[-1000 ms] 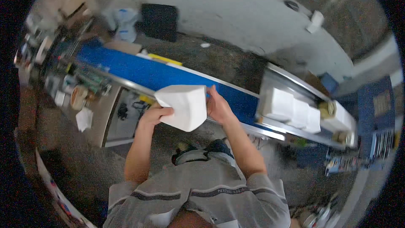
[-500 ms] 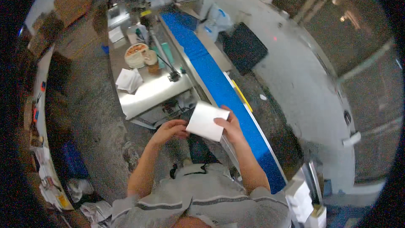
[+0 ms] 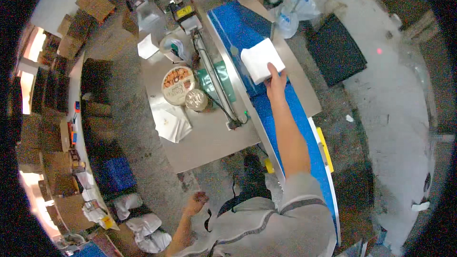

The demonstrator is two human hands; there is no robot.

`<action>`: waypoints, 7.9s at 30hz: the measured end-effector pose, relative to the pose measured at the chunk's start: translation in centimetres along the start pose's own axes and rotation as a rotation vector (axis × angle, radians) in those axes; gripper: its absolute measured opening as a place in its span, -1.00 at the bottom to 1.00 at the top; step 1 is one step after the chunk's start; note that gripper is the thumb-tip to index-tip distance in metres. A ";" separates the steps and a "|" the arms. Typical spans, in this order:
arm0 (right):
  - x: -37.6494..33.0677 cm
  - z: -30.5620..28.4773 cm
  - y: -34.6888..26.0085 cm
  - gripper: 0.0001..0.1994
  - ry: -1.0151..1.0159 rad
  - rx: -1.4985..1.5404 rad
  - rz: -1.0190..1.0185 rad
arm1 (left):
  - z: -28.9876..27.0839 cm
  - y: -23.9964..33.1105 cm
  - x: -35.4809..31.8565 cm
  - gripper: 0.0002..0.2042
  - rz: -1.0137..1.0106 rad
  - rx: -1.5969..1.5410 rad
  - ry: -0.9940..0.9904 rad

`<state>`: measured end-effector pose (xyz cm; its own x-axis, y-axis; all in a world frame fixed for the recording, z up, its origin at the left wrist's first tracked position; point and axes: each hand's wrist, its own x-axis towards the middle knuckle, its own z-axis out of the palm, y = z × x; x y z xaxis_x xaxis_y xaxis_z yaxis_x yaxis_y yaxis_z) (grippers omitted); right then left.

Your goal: The recorder is using a sealing machine to pack napkins into plastic bags and then inspecting and stacking finished napkin packs from a production line.

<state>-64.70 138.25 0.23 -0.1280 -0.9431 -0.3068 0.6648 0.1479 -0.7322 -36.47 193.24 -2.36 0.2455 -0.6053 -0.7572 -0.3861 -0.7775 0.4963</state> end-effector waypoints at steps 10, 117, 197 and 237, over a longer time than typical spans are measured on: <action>6.8 1.1 7.8 -0.35 0.246 -0.206 0.064 | -2.0 3.7 1.9 -0.68 -0.050 -0.248 -0.003; 21.6 14.0 4.8 -0.21 -0.067 -0.043 0.029 | -0.7 13.9 2.9 -0.52 -0.172 -0.206 -0.011; 24.0 22.7 9.7 -0.31 -0.661 -1.775 -1.127 | -11.3 12.2 5.1 -0.68 -0.130 -0.327 0.144; 30.5 21.7 11.2 -0.37 -0.728 -1.663 -1.256 | -18.7 35.1 12.2 -0.58 0.024 -0.626 -0.242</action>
<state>-45.20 104.62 -4.09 0.6173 -0.5841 0.5270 -0.6149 -0.7761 -0.1400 -30.40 155.35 13.77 0.0089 -0.6249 -0.7806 0.2171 -0.7608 0.6116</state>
